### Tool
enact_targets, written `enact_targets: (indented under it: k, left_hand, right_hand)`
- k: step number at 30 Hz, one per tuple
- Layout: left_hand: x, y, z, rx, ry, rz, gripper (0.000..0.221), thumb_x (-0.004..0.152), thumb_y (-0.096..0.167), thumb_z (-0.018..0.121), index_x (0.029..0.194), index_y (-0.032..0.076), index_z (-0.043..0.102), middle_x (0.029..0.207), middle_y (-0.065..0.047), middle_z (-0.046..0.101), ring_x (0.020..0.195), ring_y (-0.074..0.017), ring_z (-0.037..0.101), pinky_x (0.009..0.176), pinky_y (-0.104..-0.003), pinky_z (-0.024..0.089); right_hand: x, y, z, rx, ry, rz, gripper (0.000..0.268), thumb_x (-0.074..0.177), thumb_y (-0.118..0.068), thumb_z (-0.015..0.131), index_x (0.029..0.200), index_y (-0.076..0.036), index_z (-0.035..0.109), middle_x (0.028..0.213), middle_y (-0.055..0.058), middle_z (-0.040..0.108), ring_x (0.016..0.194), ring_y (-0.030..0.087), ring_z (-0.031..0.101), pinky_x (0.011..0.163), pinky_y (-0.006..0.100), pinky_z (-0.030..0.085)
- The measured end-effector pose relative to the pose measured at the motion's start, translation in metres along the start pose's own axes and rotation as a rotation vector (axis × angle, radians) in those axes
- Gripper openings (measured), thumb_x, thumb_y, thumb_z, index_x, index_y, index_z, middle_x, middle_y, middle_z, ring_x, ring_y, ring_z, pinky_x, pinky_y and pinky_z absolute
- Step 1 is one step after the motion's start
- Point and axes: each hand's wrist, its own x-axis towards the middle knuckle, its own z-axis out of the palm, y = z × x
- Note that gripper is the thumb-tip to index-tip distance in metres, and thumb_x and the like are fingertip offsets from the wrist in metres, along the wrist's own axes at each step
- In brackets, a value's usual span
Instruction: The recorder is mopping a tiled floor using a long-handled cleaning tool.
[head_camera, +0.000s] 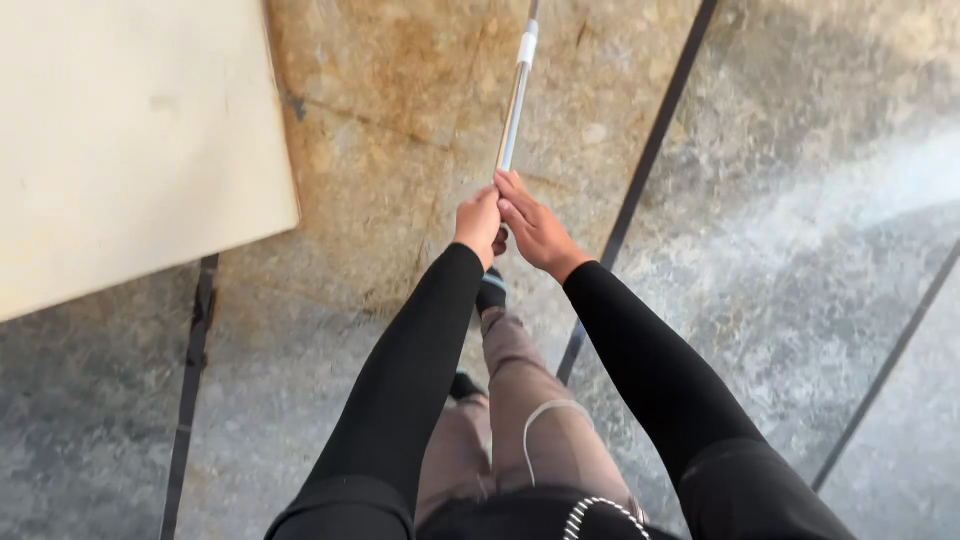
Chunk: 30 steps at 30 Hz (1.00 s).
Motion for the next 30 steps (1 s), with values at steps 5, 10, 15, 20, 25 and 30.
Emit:
enact_targets:
  k: [5, 10, 15, 20, 25, 30]
  left_hand:
    - [0.023, -0.043, -0.077, 0.017, -0.008, -0.014, 0.023, 0.101, 0.037, 0.052, 0.092, 0.019, 0.062, 0.062, 0.001, 0.052, 0.036, -0.0095, 0.034, 0.034, -0.03, 0.021]
    - [-0.076, -0.111, -0.193, 0.037, 0.024, 0.048, 0.029, 0.104, 0.039, 0.054, 0.095, 0.012, 0.063, 0.064, 0.003, 0.054, 0.04, -0.0065, 0.04, 0.033, -0.027, 0.027]
    - [-0.214, -0.193, -0.332, 0.042, 0.144, -0.144, 0.032, 0.104, 0.038, 0.051, 0.107, 0.008, 0.063, 0.065, -0.001, 0.055, 0.038, -0.0078, 0.039, 0.034, -0.027, 0.028]
    - [-0.319, -0.283, -0.493, 0.114, 0.279, -0.249, 0.035, 0.099, 0.038, 0.055, 0.113, 0.009, 0.067, 0.062, -0.001, 0.056, 0.036, -0.0107, 0.038, 0.034, -0.028, 0.026]
    - [-0.36, -0.392, -0.626, 0.209, 0.318, -0.125, 0.043, 0.107, 0.033, 0.064, 0.129, -0.003, 0.069, 0.061, -0.008, 0.065, 0.045, -0.0105, 0.056, 0.041, -0.025, 0.037]
    - [-0.339, -0.167, -0.457, 0.132, 0.281, -0.293, 0.032, 0.101, 0.034, 0.054, 0.117, 0.009, 0.067, 0.057, -0.002, 0.051, 0.034, -0.0102, 0.035, 0.033, -0.028, 0.023]
  right_hand:
    - [0.011, 0.032, 0.041, -0.06, -0.192, 0.094, 0.05, 0.108, -0.016, 0.044, 0.156, -0.003, 0.043, 0.156, 0.019, 0.044, 0.143, 0.034, 0.043, 0.117, 0.039, 0.038]
    - [-0.06, 0.068, 0.135, -0.481, -0.482, -0.384, 0.06, 0.107, -0.021, 0.053, 0.162, -0.012, 0.03, 0.163, 0.016, 0.038, 0.153, 0.039, 0.029, 0.125, 0.051, 0.023]
    - [-0.148, -0.025, 0.225, -0.041, -0.923, -0.099, 0.062, 0.102, -0.019, 0.057, 0.159, -0.018, 0.035, 0.167, 0.006, 0.034, 0.157, 0.036, 0.021, 0.125, 0.05, 0.018]
    - [-0.226, -0.065, 0.339, 0.28, -1.203, -0.153, 0.061, 0.103, -0.02, 0.054, 0.162, -0.018, 0.038, 0.174, 0.005, 0.027, 0.161, 0.033, 0.018, 0.129, 0.048, 0.016]
    - [-0.232, -0.147, 0.37, 0.301, -1.459, -0.068, 0.058, 0.108, -0.024, 0.048, 0.162, -0.018, 0.031, 0.173, 0.003, 0.023, 0.162, 0.031, 0.011, 0.124, 0.047, 0.008]
    - [-0.194, -0.101, 0.345, 0.284, -1.124, -0.159, 0.059, 0.108, -0.027, 0.051, 0.163, -0.018, 0.032, 0.173, 0.006, 0.029, 0.16, 0.03, 0.024, 0.129, 0.041, 0.018]
